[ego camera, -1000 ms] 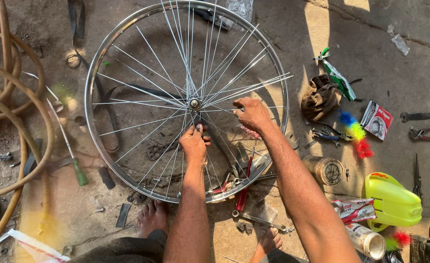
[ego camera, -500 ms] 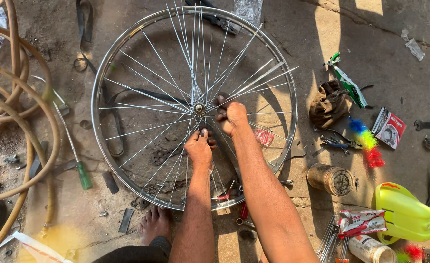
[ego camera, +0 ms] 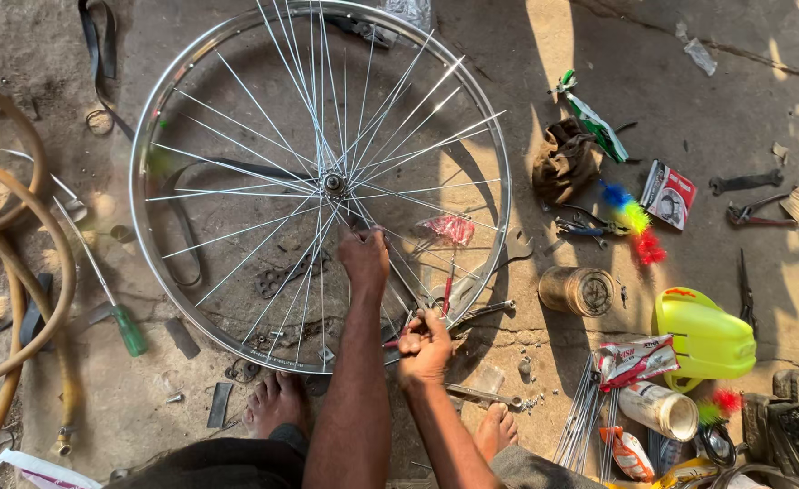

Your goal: The person is repairing a bicycle wheel by hand, inserting spokes into the hub and rim, and tightening them with a spoke wrench. The person works methodically around the wheel, adjusting tension and alignment.

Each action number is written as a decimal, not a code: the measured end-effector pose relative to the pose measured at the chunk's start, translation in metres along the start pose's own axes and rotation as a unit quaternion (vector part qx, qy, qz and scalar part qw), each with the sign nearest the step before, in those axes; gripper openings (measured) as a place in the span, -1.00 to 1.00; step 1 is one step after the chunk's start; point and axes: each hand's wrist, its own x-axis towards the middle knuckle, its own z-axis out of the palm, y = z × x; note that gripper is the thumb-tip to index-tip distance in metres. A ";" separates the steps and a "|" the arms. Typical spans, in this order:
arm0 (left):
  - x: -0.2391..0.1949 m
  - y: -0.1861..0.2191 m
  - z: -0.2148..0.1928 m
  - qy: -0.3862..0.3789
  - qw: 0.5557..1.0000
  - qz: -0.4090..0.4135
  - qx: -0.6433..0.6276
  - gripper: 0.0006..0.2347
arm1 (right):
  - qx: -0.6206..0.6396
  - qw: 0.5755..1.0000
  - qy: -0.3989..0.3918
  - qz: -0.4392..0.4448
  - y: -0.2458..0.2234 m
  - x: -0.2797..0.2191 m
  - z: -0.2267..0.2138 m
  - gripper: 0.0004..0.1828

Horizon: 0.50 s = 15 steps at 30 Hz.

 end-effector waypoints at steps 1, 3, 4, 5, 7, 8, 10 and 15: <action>0.002 0.002 -0.002 -0.017 1.000 -0.002 0.017 -0.63 | -0.024 1.000 -0.008 -0.004 0.003 -0.007 0.000 -0.80; 0.005 0.003 -0.010 -0.047 0.998 -0.007 0.050 -0.74 | -0.109 0.994 0.002 -0.006 -0.001 -0.021 -0.004 -0.74; 0.007 0.003 -0.017 -0.091 0.992 -0.004 0.083 -0.78 | -0.153 0.988 0.008 -0.007 -0.005 -0.028 -0.009 -0.72; 0.008 0.002 -0.022 -0.118 0.987 0.001 0.105 -0.80 | -0.214 0.977 0.001 0.018 -0.012 -0.033 -0.015 -0.71; 0.009 -0.001 -0.034 -0.159 0.978 0.014 0.138 -0.84 | -0.334 0.940 -0.013 0.070 -0.032 -0.037 -0.035 -0.68; 0.010 -0.004 -0.040 -0.172 0.973 0.018 0.151 -0.85 | -0.356 0.932 -0.030 0.059 -0.040 -0.036 -0.045 -0.64; 0.005 -0.015 -0.056 -0.179 0.970 0.016 0.164 -0.85 | -0.401 0.913 -0.060 0.041 -0.060 -0.029 -0.070 -0.56; -0.008 -0.043 -0.084 -0.230 0.940 0.063 0.245 -0.83 | -0.143 0.983 -0.066 0.092 -0.104 0.009 -0.112 -0.88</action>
